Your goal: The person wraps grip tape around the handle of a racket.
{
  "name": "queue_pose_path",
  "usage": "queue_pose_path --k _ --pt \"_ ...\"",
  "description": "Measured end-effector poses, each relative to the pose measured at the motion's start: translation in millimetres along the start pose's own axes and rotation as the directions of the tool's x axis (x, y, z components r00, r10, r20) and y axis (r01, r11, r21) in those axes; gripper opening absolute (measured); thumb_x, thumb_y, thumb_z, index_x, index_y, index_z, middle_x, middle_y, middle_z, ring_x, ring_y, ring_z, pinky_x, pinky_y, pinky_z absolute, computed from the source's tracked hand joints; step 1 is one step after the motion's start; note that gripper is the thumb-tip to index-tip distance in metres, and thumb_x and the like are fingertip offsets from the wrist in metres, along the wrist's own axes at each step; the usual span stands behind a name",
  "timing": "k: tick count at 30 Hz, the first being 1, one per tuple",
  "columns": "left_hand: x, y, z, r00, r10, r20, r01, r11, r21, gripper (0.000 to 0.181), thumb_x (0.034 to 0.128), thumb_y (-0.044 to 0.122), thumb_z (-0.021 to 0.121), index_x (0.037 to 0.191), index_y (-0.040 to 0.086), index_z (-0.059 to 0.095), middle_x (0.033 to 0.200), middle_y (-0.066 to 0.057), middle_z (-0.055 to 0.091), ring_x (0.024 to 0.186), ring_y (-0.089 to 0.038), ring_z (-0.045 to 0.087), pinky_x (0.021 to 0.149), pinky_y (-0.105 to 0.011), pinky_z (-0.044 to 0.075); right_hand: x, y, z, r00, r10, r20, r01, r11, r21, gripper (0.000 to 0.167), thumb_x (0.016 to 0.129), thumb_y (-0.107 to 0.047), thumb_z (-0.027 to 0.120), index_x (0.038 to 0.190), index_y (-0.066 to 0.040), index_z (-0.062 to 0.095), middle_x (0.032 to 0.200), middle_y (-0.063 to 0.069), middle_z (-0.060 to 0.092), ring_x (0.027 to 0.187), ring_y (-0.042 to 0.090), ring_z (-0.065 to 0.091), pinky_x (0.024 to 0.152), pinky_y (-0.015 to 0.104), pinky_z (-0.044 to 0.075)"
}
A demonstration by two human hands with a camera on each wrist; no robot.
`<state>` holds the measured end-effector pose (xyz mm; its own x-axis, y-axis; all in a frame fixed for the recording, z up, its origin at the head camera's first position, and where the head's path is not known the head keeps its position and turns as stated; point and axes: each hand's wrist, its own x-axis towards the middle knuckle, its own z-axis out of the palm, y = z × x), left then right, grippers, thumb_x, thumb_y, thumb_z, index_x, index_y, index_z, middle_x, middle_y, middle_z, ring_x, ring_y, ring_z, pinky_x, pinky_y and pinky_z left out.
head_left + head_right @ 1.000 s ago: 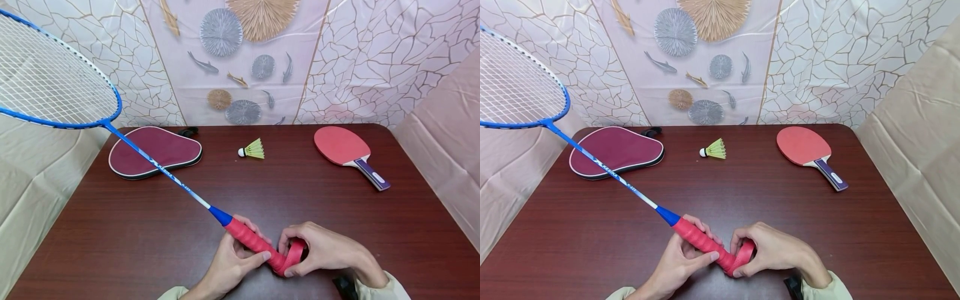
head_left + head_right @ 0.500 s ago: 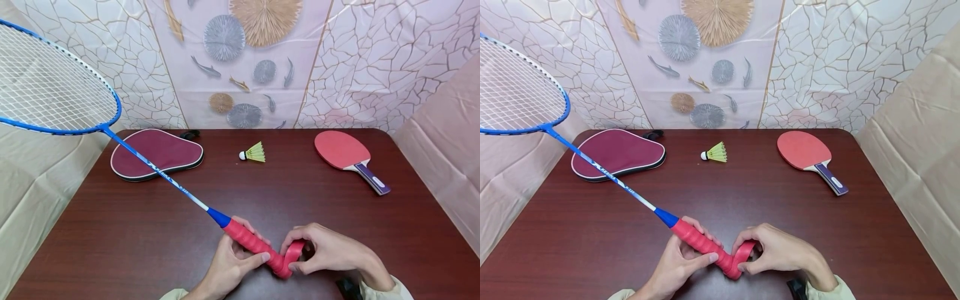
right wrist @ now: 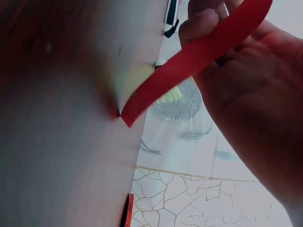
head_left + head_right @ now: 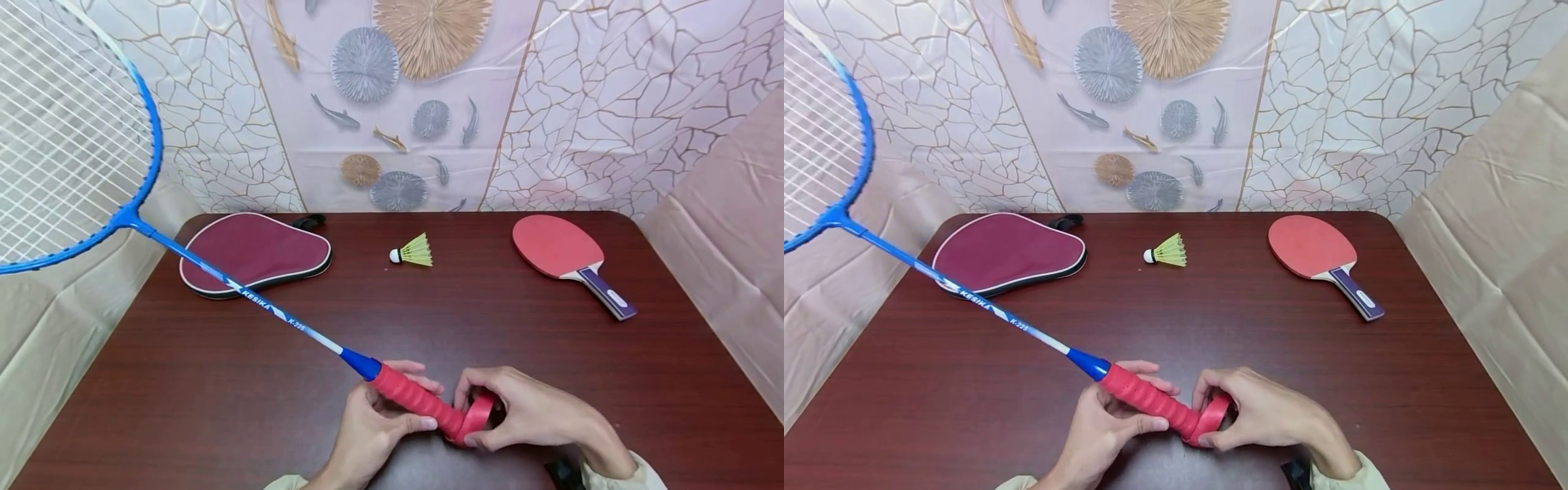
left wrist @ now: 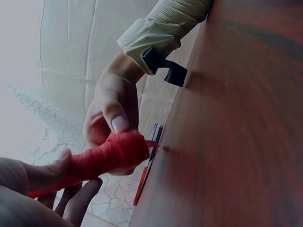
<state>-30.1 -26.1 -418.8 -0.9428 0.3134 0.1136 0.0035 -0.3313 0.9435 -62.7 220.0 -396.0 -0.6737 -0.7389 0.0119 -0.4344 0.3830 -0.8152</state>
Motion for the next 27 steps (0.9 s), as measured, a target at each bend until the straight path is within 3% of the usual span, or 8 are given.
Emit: queue_pose_path --k 5,8,10,12,20,27 --pt "-0.7 -4.0 -0.1 0.984 0.149 0.094 -0.146 0.989 -0.031 0.057 0.0817 -0.012 0.072 0.129 -0.001 0.043 0.122 -0.020 0.064 0.113 -0.039 0.061 0.089 -0.041 0.052 3.9 -1 2 0.997 0.066 -0.029 -0.067 0.998 -0.018 0.035 0.079 -0.033 0.084 0.095 -0.028 0.053 0.081 -0.010 0.057 0.069 0.009 0.054 0.054 0.019 0.043" --pt "-0.8 -4.8 0.0 0.983 0.124 0.133 -0.120 0.992 -0.041 0.059 0.0832 -0.013 0.070 0.129 0.003 0.036 0.123 -0.021 0.063 0.114 -0.039 0.060 0.090 -0.042 0.052 4.7 -1 3 0.995 0.083 -0.060 -0.086 0.996 -0.039 0.038 0.076 -0.032 0.086 0.091 -0.028 0.052 0.078 -0.010 0.055 0.067 0.008 0.052 0.053 0.017 0.040" --pt "-0.9 -4.0 0.5 0.989 0.072 0.129 -0.067 0.997 -0.038 0.058 0.0835 -0.010 0.072 0.125 0.004 0.034 0.121 -0.020 0.064 0.112 -0.038 0.061 0.090 -0.040 0.052 4.7 0 3 0.993 0.082 -0.079 -0.087 0.994 -0.061 0.039 0.075 -0.031 0.087 0.090 -0.028 0.051 0.077 -0.011 0.054 0.067 0.007 0.051 0.053 0.017 0.040" --pt "-0.5 -4.4 0.8 0.992 0.055 0.113 -0.050 0.998 -0.047 0.054 0.0842 -0.008 0.072 0.121 0.001 0.033 0.118 -0.021 0.065 0.110 -0.038 0.062 0.090 -0.040 0.052 4.7 0 4 0.992 0.083 -0.093 -0.090 0.993 -0.075 0.040 0.074 -0.031 0.088 0.089 -0.029 0.051 0.077 -0.011 0.054 0.067 0.006 0.051 0.053 0.018 0.041" --pt "2.1 -9.4 -1.3 0.988 0.150 0.038 -0.147 0.987 -0.057 0.041 0.0861 -0.011 0.067 0.112 -0.003 0.036 0.109 -0.025 0.067 0.103 -0.042 0.064 0.087 -0.041 0.054 3.6 -2 0 0.988 0.077 -0.135 -0.087 0.994 -0.072 0.033 0.077 -0.038 0.085 0.093 -0.030 0.057 0.080 -0.011 0.059 0.071 0.009 0.055 0.059 0.022 0.047" --pt "3.3 -7.1 -3.9 0.987 0.161 0.000 -0.160 0.986 -0.046 0.041 0.0850 -0.012 0.068 0.111 -0.004 0.038 0.107 -0.026 0.067 0.104 -0.042 0.064 0.086 -0.042 0.054 2.1 -3 -6 0.981 -0.054 -0.185 0.038 0.995 -0.088 0.016 0.086 -0.028 0.077 0.096 -0.029 0.064 0.089 -0.014 0.060 0.081 0.008 0.055 0.067 0.024 0.048"
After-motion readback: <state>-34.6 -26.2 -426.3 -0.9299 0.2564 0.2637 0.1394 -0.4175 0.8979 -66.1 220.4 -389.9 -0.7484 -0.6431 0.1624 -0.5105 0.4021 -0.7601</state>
